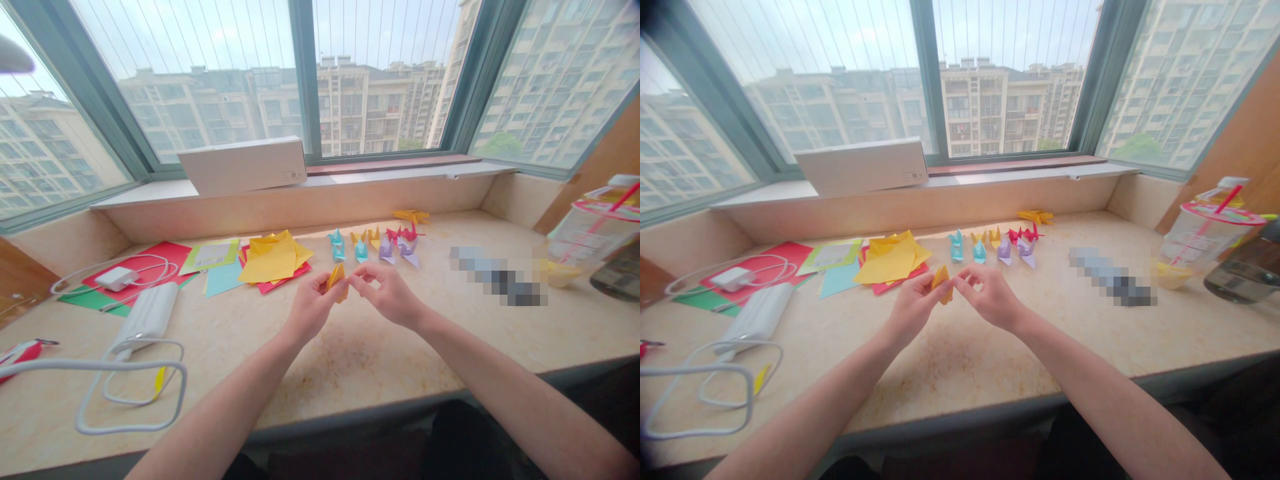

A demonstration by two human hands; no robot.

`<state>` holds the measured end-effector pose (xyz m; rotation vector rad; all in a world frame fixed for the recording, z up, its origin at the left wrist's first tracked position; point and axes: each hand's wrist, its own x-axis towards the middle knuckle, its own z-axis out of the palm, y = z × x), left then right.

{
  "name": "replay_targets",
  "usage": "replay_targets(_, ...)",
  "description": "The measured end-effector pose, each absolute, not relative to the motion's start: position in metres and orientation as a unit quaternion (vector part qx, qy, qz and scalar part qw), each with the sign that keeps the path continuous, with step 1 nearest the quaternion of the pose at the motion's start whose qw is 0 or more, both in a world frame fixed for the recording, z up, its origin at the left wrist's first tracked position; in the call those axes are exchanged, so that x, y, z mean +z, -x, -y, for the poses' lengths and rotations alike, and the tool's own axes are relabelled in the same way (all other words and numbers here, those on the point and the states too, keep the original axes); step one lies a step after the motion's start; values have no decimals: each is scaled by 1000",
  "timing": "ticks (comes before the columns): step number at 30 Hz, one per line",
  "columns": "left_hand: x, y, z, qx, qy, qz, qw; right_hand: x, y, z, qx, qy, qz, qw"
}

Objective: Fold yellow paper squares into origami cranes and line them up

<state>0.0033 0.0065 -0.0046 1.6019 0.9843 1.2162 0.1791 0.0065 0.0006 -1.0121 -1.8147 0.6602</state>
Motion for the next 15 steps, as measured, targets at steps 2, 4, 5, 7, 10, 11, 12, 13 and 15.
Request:
replay_targets(2, -4, -4, -5, 493, -634, -389, 452, 1, -180, -8, 267, 405, 741, 465)
replay_targets(4, -3, -5, -4, 497, -620, -375, 477, 0, -182, -9, 261, 406, 738, 472)
replay_targets(5, -3, -6, -4, 500, -614, -369, 486, 0, -182, -10, 257, 412, 734, 475)
replay_targets(7, -4, -6, -5, 508, -606, -368, 490, 0, -183, -10, 252, 423, 729, 475)
replay_targets(10, -4, -5, -6, 511, -607, -380, 476, 1, -182, -10, 258, 423, 729, 472)
replay_targets(11, -5, -5, -6, 508, -609, -382, 475, 1, -181, -9, 262, 418, 729, 474)
replay_targets(12, -5, -5, -7, 506, -611, -383, 473, 2, -181, -9, 267, 415, 726, 479)
replay_targets(13, -5, -5, -7, 507, -611, -383, 471, 2, -180, -9, 271, 415, 721, 485)
replay_targets(15, -6, -6, -7, 524, -604, -377, 467, 2, -180, -9, 278, 428, 698, 503)
